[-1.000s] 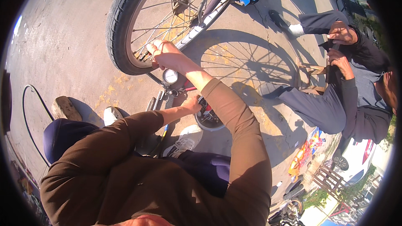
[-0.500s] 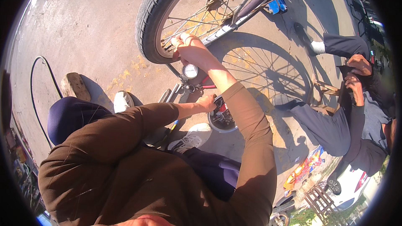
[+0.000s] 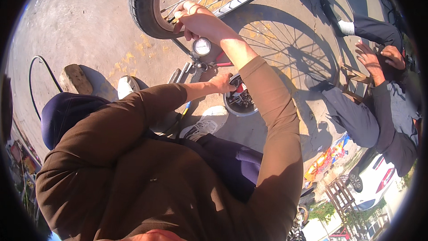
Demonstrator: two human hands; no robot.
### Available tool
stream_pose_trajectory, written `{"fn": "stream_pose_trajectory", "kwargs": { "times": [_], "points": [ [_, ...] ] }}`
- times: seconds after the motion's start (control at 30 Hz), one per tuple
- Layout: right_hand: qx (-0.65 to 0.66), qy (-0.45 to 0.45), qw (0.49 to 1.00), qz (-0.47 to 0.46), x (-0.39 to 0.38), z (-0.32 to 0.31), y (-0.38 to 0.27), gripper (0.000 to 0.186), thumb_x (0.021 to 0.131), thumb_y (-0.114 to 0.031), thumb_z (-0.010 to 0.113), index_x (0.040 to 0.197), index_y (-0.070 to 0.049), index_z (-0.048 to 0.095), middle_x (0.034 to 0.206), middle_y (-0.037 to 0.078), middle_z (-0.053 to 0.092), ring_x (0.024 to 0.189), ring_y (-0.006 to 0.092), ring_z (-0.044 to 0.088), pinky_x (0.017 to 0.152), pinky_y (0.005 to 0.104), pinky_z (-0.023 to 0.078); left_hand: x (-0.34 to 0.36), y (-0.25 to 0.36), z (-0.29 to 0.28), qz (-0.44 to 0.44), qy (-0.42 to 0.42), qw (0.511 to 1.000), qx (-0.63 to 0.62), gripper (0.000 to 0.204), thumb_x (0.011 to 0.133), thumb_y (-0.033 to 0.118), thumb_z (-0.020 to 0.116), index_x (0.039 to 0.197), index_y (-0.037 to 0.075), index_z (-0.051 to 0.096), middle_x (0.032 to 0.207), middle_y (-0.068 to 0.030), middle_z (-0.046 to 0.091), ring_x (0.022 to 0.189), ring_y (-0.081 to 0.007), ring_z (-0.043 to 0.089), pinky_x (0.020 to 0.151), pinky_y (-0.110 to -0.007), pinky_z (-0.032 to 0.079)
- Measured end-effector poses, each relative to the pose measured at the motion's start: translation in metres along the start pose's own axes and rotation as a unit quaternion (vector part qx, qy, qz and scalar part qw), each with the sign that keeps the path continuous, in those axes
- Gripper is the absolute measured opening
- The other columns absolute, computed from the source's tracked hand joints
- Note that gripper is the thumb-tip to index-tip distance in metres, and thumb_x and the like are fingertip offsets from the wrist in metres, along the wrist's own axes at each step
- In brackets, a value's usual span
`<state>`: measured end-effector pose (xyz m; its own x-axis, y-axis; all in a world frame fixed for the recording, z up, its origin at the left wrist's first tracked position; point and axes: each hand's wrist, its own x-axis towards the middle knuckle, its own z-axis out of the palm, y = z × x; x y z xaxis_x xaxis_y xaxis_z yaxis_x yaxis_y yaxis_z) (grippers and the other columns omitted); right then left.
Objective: The person removes the inner tube from a bicycle tire, inserts it back into the tire, and inflates it using a hand pump. They then place the wheel back onto the bicycle frame.
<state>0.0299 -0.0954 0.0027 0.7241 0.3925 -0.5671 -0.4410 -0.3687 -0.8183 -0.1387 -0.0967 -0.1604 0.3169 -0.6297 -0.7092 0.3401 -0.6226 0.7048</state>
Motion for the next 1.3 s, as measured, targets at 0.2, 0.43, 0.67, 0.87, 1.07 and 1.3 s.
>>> {"fn": "stream_pose_trajectory", "kwargs": {
  "times": [0.2, 0.43, 0.67, 0.87, 1.07, 1.3],
  "points": [
    [-0.032, 0.029, 0.999, 0.004, 0.003, 0.002, 0.002, 0.027, 0.097, -0.026, 0.045, 0.098, -0.003, 0.058, 0.072, 0.005, 0.065, 0.051, 0.0085, 0.053, 0.047, 0.0234, 0.040, -0.011, -0.006, -0.028, 0.071, -0.079, 0.985, 0.134, 0.072, 0.076, 0.050, 0.073, 0.119, -0.004, 0.052, 0.098, -0.0187, 0.065, 0.084, -0.0262, 0.068, 0.060, -0.035, 0.059],
    [-0.113, 0.037, 0.993, -0.007, 0.016, 0.003, 0.016, 0.035, 0.096, -0.028, 0.048, 0.077, -0.002, 0.062, 0.058, 0.005, 0.060, 0.049, 0.0106, 0.054, 0.048, 0.0255, 0.043, -0.057, -0.023, -0.108, -0.005, -0.211, 0.893, 0.397, 0.031, 0.078, 0.028, 0.064, 0.067, -0.002, 0.065, 0.066, -0.0125, 0.066, 0.065, -0.0268, 0.068, 0.059, -0.038, 0.054],
    [-0.064, 0.100, 0.988, 0.095, 0.022, 0.002, 0.014, 0.030, 0.082, -0.003, 0.059, 0.111, 0.003, 0.063, 0.071, 0.010, 0.065, 0.056, 0.0158, 0.059, 0.052, 0.0255, 0.047, -0.095, -0.114, -0.143, 0.493, -0.180, 0.652, 0.547, 0.012, 0.075, 0.016, 0.066, 0.083, 0.008, 0.062, 0.107, -0.0043, 0.056, 0.107, -0.0229, 0.054, 0.087, -0.041, 0.048],
    [-0.043, 0.048, 0.998, 0.027, 0.016, -0.001, 0.008, 0.021, 0.076, -0.007, 0.053, 0.081, 0.001, 0.072, 0.063, 0.010, 0.065, 0.059, 0.0154, 0.063, 0.053, 0.0274, 0.046, -0.084, -0.130, -0.115, 0.500, -0.210, 0.592, 0.596, 0.005, 0.069, 0.018, 0.067, 0.072, 0.014, 0.064, 0.093, 0.0012, 0.059, 0.101, -0.0187, 0.053, 0.092, -0.036, 0.040],
    [-0.312, -0.010, 0.945, -0.100, 0.045, -0.006, 0.036, 0.020, 0.076, -0.006, 0.056, 0.085, -0.001, 0.073, 0.066, 0.010, 0.066, 0.060, 0.0166, 0.063, 0.054, 0.0287, 0.047, -0.079, -0.131, -0.120, 0.496, -0.245, 0.529, 0.644, 0.003, 0.069, 0.018, 0.066, 0.067, 0.016, 0.065, 0.084, 0.0025, 0.059, 0.095, -0.0172, 0.055, 0.087, -0.037, 0.040],
    [-0.200, 0.028, 0.974, -0.101, 0.066, 0.002, 0.058, 0.020, 0.079, -0.011, 0.066, 0.092, 0.004, 0.069, 0.070, 0.014, 0.066, 0.065, 0.0202, 0.065, 0.057, 0.0317, 0.051, -0.091, -0.140, -0.141, 0.502, -0.243, 0.525, 0.643, 0.004, 0.072, 0.019, 0.064, 0.073, 0.016, 0.065, 0.086, 0.0027, 0.060, 0.095, -0.0176, 0.055, 0.081, -0.037, 0.042]
  ]
}}
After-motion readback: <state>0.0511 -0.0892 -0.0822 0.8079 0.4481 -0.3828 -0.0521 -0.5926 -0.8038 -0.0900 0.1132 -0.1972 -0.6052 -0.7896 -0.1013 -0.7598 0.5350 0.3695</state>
